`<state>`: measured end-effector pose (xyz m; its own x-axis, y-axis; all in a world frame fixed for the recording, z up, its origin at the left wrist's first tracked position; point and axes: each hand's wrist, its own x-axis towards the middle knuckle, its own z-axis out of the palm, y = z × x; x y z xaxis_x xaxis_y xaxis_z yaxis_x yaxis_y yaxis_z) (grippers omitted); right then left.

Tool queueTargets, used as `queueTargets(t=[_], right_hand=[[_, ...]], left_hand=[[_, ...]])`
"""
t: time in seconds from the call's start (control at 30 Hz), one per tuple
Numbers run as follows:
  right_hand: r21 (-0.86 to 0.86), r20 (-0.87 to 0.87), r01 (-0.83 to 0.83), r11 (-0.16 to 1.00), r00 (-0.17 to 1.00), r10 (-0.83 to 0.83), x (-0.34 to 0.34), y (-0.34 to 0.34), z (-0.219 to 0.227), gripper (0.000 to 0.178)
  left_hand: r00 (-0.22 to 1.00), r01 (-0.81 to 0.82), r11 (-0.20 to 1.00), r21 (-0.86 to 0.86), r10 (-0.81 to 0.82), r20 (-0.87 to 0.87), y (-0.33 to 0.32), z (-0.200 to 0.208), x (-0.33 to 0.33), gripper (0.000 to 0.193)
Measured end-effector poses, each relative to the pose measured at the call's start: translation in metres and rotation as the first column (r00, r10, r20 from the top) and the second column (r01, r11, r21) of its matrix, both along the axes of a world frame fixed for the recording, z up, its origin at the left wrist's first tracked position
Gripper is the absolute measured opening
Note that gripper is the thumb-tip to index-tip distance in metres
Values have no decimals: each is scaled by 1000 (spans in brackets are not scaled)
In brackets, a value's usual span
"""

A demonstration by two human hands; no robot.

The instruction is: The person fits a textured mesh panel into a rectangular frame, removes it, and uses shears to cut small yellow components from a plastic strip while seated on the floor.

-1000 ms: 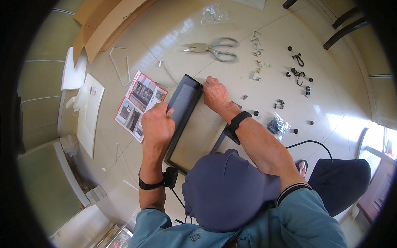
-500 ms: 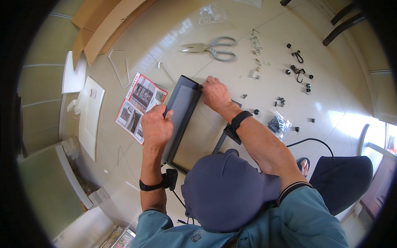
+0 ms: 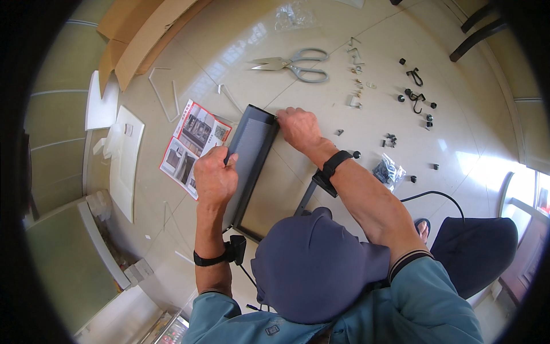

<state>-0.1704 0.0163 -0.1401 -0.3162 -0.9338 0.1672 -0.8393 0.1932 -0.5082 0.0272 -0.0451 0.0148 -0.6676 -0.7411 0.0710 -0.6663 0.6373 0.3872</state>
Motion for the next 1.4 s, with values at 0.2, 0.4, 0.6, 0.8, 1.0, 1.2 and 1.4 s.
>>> queueTargets(t=[0.2, 0.4, 0.6, 0.8, 1.0, 1.2, 1.4], right_hand=[[0, -13, 3, 1000, 1000, -3, 4, 1, -1, 7], [-3, 17, 11, 1000, 1000, -11, 3, 0, -2, 5], [-44, 17, 67, 997, 998, -66, 7, 2, -4, 2], [-126, 80, 75, 989, 995, -65, 1, 1, -1, 5], [-83, 174, 21, 996, 985, -6, -7, 5, -6, 16], [7, 268, -18, 1000, 963, 15, -3, 9, 5, 29], [9, 226, -97, 995, 970, 93, -1, 15, 13, 36]], left_hand=[[1000, 9, 1000, 1, -9, -4, 2, 0, -2, 15], [999, 22, 1000, -7, -22, -29, 4, -1, -3, 14], [998, 44, 999, -12, -45, -48, 16, 1, -8, 13], [999, 13, 1000, 5, -13, -47, 8, 0, -4, 19], [998, -33, 999, 40, 35, -61, 8, 0, -5, 26], [999, -32, 999, 6, 33, -14, 11, 1, -4, 22], [997, -46, 999, 3, 46, -55, 14, 0, -5, 28]])
